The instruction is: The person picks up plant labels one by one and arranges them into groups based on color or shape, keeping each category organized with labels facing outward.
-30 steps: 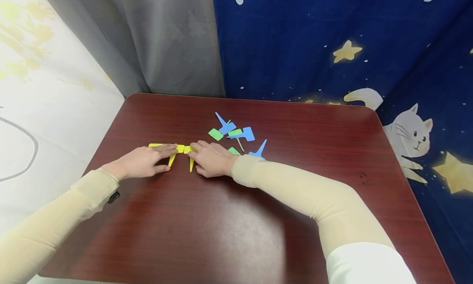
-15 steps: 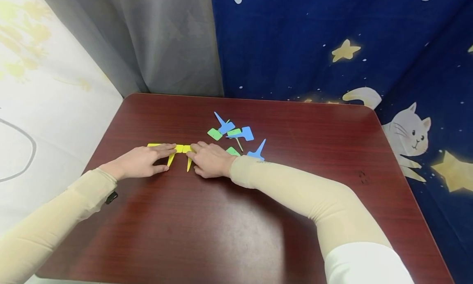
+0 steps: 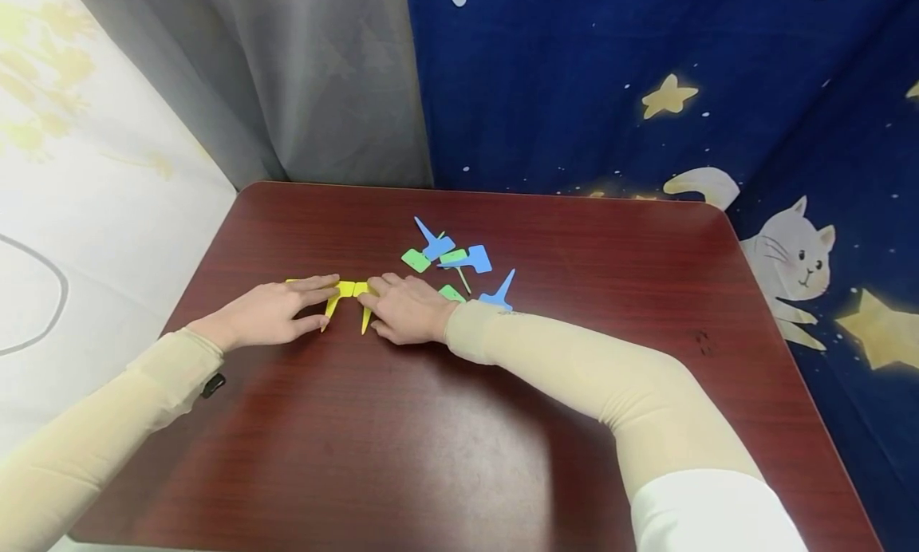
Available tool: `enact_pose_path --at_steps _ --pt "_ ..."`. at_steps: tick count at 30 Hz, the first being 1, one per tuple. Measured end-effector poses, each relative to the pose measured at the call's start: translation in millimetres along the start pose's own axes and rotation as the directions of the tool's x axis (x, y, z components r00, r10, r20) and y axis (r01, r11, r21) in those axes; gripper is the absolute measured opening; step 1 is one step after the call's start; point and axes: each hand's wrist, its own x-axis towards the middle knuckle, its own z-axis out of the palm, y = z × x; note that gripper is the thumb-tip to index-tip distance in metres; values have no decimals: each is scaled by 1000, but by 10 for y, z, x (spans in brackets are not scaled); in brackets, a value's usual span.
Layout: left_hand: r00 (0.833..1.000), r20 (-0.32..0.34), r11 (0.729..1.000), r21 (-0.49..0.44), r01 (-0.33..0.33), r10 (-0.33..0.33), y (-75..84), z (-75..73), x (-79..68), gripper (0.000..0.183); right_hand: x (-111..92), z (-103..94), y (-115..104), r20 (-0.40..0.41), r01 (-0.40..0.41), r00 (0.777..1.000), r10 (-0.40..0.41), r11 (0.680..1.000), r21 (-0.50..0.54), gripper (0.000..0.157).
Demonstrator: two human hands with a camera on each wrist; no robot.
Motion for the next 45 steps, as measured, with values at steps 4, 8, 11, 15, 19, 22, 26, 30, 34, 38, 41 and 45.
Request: enact_pose_path --at_steps 4,8,11,15,19,22,26,30,34,38,41,45 --pt "999 -36 1000 3 -31 31 19 -18 20 58 -12 -50 100 -25 8 1000 -8 1000 -12 44" --pt "998 -46 999 -3 -49 49 69 -23 42 58 -29 -136 283 -28 7 1000 -8 1000 -29 41" --pt "997 -43 998 -7 -65 65 117 -6 66 59 -43 -198 445 -26 -5 1000 4 999 -41 42" --pt "996 -25 996 -7 -89 89 184 30 108 63 -56 -236 646 -7 -44 999 44 997 -56 43" --pt "994 -10 994 -2 -108 108 263 33 150 66 -48 -245 806 42 -88 995 90 995 -49 46" --pt "994 -27 994 5 -109 109 305 43 192 67 -39 -278 892 91 -124 988 125 992 -20 50" --pt "994 -65 996 15 -89 90 334 80 252 66 -18 -308 972 129 -161 979 157 987 20 53" --pt "993 -81 996 11 -84 85 356 110 291 65 6 -301 1014 143 -163 977 157 986 36 52" --pt "993 -87 996 -6 -86 85 378 122 313 66 21 -291 1027 153 -164 976 156 986 42 51" --pt "991 -97 996 -12 -90 88 393 126 332 67 37 -306 1029 157 -175 974 165 983 52 53" --pt "991 -95 996 -13 -91 90 401 135 342 68 50 -316 1032 169 -177 972 165 982 61 53" --pt "993 -82 996 -19 -87 85 403 154 346 68 58 -316 1037 182 -174 970 158 982 76 51"
